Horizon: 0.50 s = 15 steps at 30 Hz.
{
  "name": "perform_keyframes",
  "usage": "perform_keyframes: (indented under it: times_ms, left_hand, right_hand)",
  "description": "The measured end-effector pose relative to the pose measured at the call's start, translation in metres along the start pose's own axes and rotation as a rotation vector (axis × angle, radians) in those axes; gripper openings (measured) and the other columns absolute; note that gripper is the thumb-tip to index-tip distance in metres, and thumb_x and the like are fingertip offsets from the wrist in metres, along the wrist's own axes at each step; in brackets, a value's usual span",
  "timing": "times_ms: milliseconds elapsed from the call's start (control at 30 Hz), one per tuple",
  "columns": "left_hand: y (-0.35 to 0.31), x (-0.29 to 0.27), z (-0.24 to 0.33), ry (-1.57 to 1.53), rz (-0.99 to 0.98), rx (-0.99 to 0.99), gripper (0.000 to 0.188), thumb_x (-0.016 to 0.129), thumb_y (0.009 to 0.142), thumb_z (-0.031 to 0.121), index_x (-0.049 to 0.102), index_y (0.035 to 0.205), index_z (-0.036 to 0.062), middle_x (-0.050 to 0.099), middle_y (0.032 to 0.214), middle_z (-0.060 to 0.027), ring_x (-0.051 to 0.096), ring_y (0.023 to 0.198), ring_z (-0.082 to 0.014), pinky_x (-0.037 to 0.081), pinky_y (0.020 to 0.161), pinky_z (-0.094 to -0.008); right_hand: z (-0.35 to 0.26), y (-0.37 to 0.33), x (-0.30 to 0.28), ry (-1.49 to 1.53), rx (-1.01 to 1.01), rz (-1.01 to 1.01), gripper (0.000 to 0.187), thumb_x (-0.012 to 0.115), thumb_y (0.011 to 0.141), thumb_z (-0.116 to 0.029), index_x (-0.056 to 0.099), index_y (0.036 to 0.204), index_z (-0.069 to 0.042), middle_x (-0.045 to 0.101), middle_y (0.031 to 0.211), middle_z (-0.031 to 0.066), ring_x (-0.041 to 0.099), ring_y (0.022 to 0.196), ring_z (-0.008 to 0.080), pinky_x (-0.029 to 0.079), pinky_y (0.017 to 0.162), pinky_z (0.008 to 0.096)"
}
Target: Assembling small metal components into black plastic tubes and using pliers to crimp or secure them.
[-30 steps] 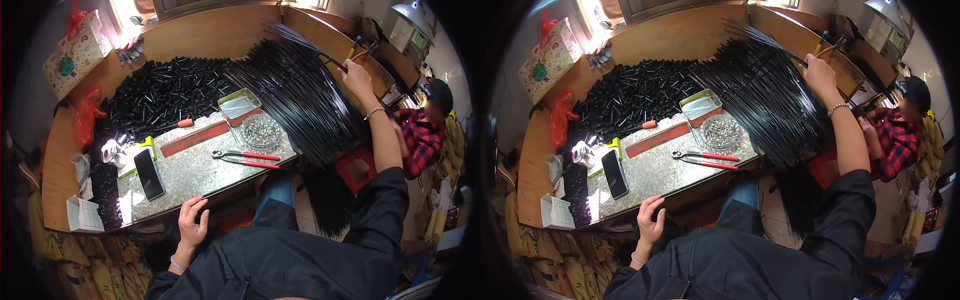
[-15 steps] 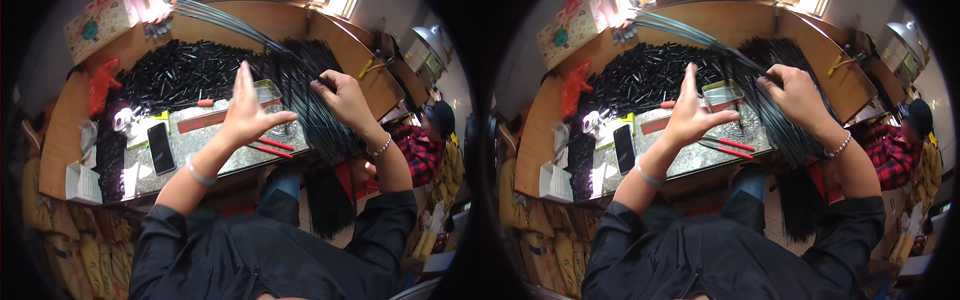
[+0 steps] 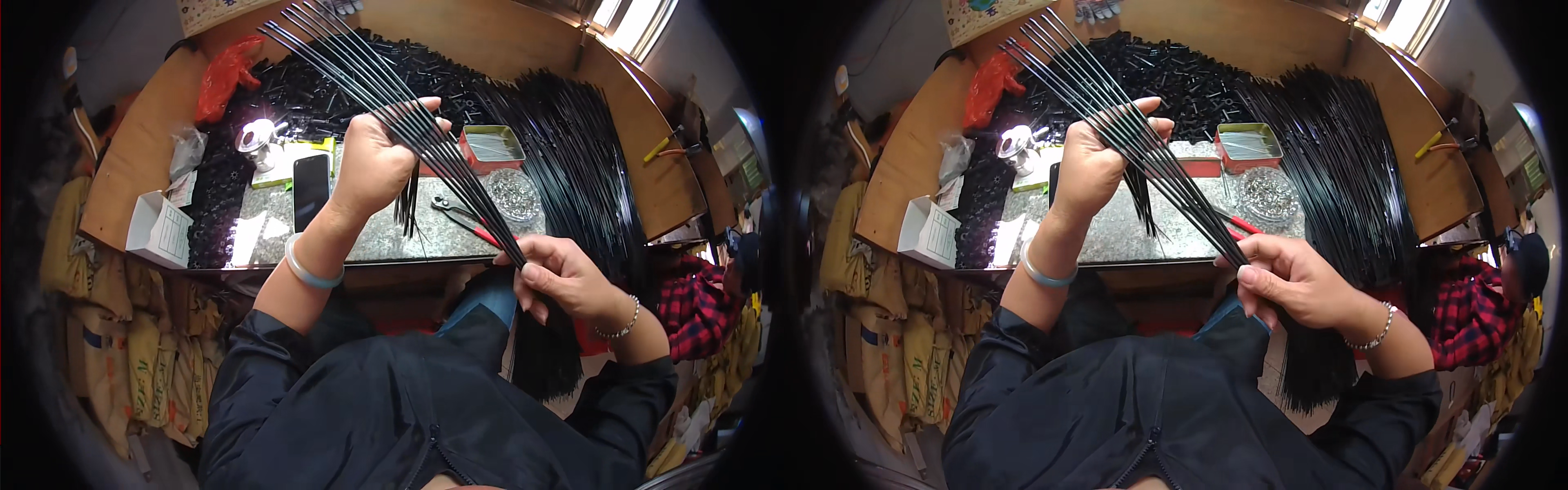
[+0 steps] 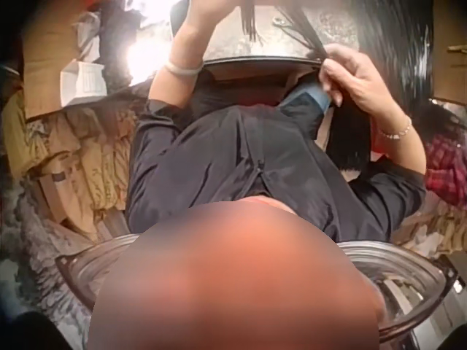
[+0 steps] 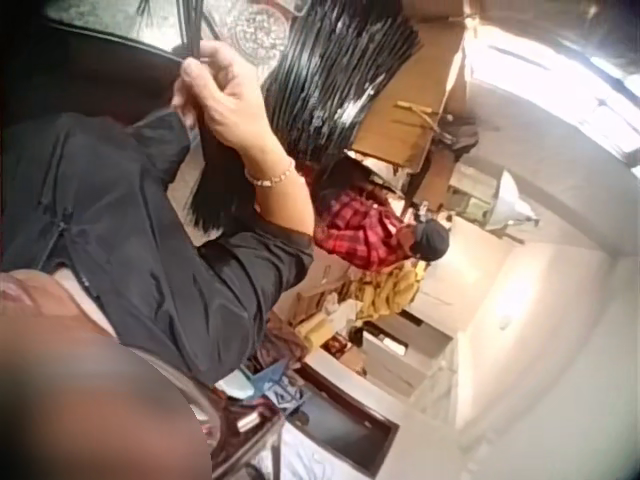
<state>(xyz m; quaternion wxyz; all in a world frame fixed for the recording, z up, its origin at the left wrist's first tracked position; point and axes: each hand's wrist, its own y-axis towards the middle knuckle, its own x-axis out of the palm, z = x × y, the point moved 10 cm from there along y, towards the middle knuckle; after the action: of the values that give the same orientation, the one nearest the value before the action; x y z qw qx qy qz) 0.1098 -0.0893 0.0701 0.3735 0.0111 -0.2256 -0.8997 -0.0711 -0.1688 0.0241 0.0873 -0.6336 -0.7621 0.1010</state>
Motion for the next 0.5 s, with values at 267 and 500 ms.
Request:
perform_keyframes:
  times_ms: [267,500]
  left_hand:
    - [-0.016,0.01,0.008,-0.023,-0.087,0.016,0.03,0.05,0.085,-0.005,0.056,0.115,-0.0068,0.067,0.094,-0.0156,0.065,0.086,-0.0188,0.053,0.077,-0.0293]
    - [-0.064,0.027,-0.066,0.358,-0.163,0.058,0.015,0.056,0.087,0.009,0.064,0.093,-0.0018,0.068,0.079,-0.0133,0.067,0.076,-0.0211,0.05,0.071,-0.0303]
  right_hand:
    - [0.01,-0.001,0.021,0.215,-0.053,-0.005,0.039,0.043,0.097,-0.027,0.043,0.122,0.002,0.06,0.08,0.0109,0.049,0.047,0.0097,0.042,0.044,0.0208]
    - [0.004,-0.031,-0.002,0.159,-0.04,0.258,0.025,0.039,0.098,-0.023,0.049,0.093,-0.001,0.037,0.052,-0.0023,0.029,0.039,0.0043,0.023,0.037,0.0196]
